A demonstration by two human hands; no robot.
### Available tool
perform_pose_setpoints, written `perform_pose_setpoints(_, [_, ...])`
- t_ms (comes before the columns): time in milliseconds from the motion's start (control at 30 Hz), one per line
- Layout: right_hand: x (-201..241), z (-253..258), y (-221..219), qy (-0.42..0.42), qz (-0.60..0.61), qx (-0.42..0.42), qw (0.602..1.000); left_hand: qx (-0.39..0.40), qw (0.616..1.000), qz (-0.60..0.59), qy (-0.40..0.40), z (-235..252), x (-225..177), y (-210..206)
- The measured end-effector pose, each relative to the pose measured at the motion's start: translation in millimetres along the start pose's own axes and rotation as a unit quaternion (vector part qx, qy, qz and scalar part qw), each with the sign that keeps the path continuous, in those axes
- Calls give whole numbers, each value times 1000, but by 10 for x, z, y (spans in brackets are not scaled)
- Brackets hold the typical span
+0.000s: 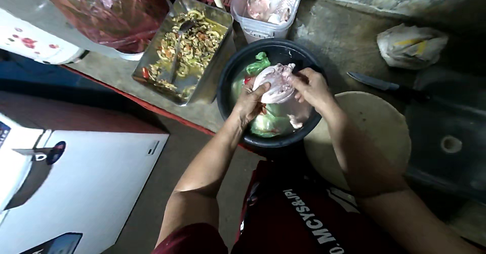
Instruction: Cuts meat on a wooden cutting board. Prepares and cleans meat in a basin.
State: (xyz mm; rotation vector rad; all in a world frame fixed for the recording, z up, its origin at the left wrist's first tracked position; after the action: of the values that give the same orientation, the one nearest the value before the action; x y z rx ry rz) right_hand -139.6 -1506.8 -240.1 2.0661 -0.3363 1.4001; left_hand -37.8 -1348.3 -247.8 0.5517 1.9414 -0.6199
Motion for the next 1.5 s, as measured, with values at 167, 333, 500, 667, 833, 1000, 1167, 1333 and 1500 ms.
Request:
perform_pose_setpoints(167, [135, 5, -104, 86, 31, -5, 996, 55, 996, 70, 7, -82, -60, -103])
perform_pose_setpoints(333, [373, -90, -142, 162, 14, 10, 987, 42, 992, 120, -27, -80, -36, -160])
perform_pose_setpoints(500, [512, -173, -171, 189, -173, 19, 966, 9, 987, 105, -121, -88, -120, -117])
perform_pose_setpoints(667, [639, -214, -320, 215, -305, 55, 926, 3, 972, 133, -191, -141, -161, -140])
perform_pose_setpoints(833, [605, -183, -404, 243, -300, 107, 916, -14, 964, 167, -205, -159, -155, -110])
perform_pose_setpoints(1000, [603, -305, -396, 223, -340, 67, 911, -11, 953, 201, -228, -252, -208, -176])
perform_pose_setpoints(1167, [528, -394, -201, 213, -291, 21, 932, -9, 920, 283, -270, -406, -317, -312])
perform_pose_setpoints(1333, [421, -617, 583, 258, -147, -78, 952, -7, 923, 288, -255, -455, -381, -384])
perform_pose_setpoints(1500, [-503, -1082, 1025, 111, -287, -47, 950, -31, 905, 337, -257, -469, -280, -300])
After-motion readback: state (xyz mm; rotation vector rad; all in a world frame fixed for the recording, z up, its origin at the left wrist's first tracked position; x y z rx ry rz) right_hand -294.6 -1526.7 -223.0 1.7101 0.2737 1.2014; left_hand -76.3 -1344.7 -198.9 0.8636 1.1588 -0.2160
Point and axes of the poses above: each hand's wrist, its own z-axis towards the middle knuckle, its own y-axis out of the back of the hand, x = y × z, the point moved 10 cm from there along z, towards the middle knuckle, and after that the axes turned 6 degrees about -x, right-handed, at the moved point
